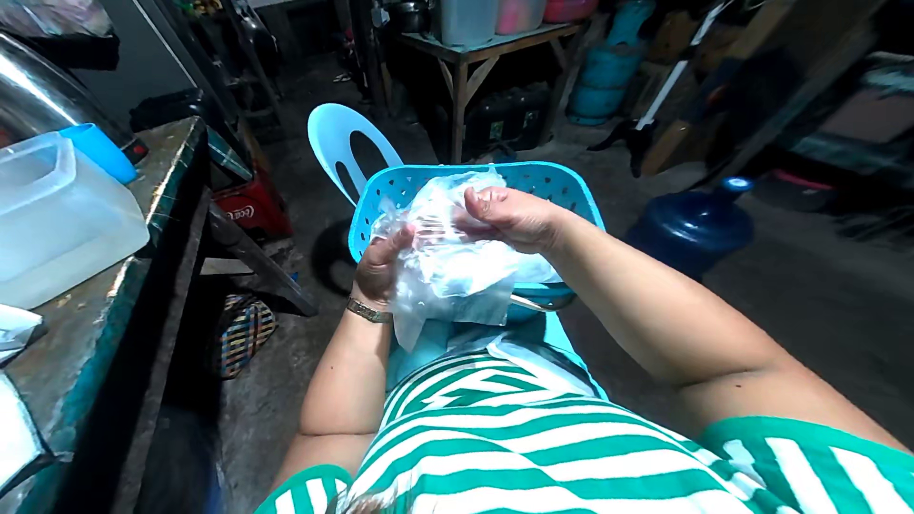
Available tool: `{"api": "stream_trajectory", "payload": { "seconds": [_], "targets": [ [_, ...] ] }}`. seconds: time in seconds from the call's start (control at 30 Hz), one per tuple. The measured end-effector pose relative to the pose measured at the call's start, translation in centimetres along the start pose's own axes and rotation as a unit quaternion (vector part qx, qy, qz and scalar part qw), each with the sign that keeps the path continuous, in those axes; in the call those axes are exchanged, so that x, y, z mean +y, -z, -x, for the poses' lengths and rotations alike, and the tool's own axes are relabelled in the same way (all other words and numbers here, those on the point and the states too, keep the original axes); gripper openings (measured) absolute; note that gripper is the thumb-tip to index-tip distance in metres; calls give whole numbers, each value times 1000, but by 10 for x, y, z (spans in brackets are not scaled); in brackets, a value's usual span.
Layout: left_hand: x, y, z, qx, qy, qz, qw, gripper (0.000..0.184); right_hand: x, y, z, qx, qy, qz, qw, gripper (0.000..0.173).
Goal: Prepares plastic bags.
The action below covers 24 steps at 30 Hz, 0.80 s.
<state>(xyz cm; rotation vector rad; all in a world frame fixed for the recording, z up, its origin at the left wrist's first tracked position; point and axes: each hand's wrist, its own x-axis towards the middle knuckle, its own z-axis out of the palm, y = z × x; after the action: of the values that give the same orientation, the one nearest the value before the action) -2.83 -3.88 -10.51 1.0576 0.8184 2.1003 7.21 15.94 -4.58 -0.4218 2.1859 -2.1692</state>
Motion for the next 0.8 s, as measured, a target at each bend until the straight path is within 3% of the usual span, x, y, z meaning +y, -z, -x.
{"api": "stream_trajectory", "payload": {
  "seconds": [0.13,0.27,0.33,0.43,0.53,0.6,0.67,0.73,0.8],
  "targets": [
    [0,-4,-6,47,65,-32,996,20,7,6,3,-160,12,40,986,18],
    [-5,10,-7,14,91,-36,995,30,10,14,6,-280,45,15,959,31],
    [-2,8,-5,-3,64,-21,998,26,9,19,10,-287,93,14,953,34],
    [-3,13,-1,-35,-4,-34,999,30,3,28,17,-161,160,40,973,29],
    [-8,-9,-12,105,-10,-94,990,25,-13,22,16,82,111,86,987,15],
    [-9,-22,-25,192,-7,-94,977,21,-14,19,12,191,121,151,962,19],
    [-6,-27,-30,217,0,-88,972,14,-19,22,14,251,168,174,937,30],
    [-4,-24,-29,220,13,-86,972,14,-31,30,23,303,196,203,910,21],
    [-4,-20,-30,226,25,-70,971,23,-46,42,35,350,159,271,882,14]
  ]
}}
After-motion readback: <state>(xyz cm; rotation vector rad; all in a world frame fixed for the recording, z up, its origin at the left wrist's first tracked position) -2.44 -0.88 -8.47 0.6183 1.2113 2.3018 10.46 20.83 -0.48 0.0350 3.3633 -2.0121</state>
